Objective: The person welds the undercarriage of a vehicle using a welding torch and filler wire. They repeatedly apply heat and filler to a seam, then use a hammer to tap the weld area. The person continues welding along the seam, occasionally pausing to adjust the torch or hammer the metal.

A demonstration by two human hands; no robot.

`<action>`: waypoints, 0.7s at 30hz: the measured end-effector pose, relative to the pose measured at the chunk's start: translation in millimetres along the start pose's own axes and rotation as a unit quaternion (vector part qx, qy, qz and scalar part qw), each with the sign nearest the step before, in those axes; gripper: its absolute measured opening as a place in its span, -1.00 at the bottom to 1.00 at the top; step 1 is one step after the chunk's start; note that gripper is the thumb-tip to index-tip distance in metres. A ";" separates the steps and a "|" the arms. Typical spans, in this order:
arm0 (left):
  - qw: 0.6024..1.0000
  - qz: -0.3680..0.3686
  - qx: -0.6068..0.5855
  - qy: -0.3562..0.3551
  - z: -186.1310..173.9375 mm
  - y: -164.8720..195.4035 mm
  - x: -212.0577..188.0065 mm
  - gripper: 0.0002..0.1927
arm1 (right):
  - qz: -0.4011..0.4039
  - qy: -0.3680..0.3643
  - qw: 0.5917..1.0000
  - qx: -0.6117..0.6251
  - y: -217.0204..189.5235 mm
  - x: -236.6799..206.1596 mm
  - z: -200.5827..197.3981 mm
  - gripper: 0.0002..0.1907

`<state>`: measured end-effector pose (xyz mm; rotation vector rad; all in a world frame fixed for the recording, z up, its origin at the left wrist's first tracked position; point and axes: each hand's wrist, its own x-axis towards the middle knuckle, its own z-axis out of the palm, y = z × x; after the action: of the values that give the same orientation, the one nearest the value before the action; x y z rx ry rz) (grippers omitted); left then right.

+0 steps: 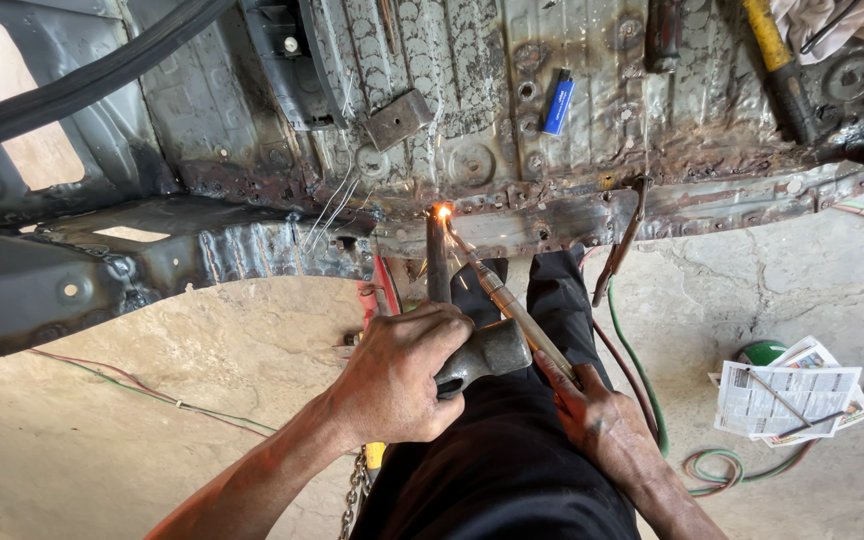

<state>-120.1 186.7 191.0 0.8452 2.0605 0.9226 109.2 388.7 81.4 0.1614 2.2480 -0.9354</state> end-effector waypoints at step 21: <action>1.000 0.006 0.006 0.008 2.1 0.0 0.4 -0.52 | 0.002 -0.009 1.000 0.009 2.4 -0.1 -1.6 -0.13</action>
<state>-118.6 187.8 189.8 0.8587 2.0792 0.9272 109.3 391.5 80.9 0.1655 2.2222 -0.9506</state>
